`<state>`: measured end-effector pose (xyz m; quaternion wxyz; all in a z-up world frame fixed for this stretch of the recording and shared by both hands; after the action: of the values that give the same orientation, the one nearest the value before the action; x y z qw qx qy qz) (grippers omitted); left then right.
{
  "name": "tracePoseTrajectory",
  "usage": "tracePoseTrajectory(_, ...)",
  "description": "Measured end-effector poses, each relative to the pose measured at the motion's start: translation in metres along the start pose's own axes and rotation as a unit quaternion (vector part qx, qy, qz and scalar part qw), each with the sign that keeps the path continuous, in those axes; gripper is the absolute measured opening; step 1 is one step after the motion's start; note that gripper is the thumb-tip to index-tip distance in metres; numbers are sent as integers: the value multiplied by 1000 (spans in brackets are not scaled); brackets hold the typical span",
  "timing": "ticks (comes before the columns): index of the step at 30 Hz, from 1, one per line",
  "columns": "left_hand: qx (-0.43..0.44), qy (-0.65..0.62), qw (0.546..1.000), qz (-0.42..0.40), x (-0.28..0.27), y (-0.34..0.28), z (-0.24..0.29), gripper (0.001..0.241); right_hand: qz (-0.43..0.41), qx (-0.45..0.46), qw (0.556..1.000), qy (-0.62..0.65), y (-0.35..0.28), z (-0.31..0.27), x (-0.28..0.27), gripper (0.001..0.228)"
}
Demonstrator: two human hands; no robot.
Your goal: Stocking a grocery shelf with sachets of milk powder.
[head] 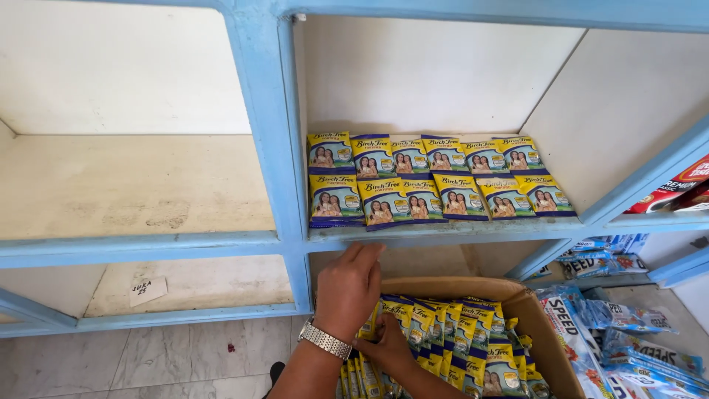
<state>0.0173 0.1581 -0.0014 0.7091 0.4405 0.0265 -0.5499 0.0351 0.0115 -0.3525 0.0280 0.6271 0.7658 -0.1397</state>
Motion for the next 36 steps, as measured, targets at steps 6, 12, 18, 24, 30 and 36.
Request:
tracePoseTrajectory(6, 2, 2, 999, -36, 12, 0, -4, 25, -7, 86, 991, 106, -1, 5, -20, 48)
tracePoseTrajectory(12, -6, 14, 997, -80, 31, -3, -12, 22, 123, 296, 920, 227, -2, 88, -67, 38)
tracePoseTrajectory(18, -49, 16, 982, -180, 44, -11, -22, 22, 48, 106, 928, 354, -28, -80, -111, 28)
tracePoseTrajectory(24, -76, -99, 955, -269, 62, -18, -14, 29, 100, -100, 873, 467, -42, -209, -180, 28)
tracePoseTrajectory(30, -94, -261, 916, -290, 88, -32, -24, 32, 122, -138, 836, 517, -37, -207, -186, 36)
tracePoseTrajectory(36, -221, -360, 852, -311, 103, -38, -30, 40, 135, -1, 803, 580, -14, -153, -187, 44)
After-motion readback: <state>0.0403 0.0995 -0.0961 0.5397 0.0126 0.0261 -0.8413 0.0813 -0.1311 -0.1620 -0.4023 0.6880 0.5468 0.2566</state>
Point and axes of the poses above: each hand's wrist, its own y-axis towards the middle knuckle, its own x-axis out of the palm, z = x × y, the point moved 8 cm from there along y, towards the middle knuckle, and after that the axes turned 1 degree about -x, right-handed, at the moved point
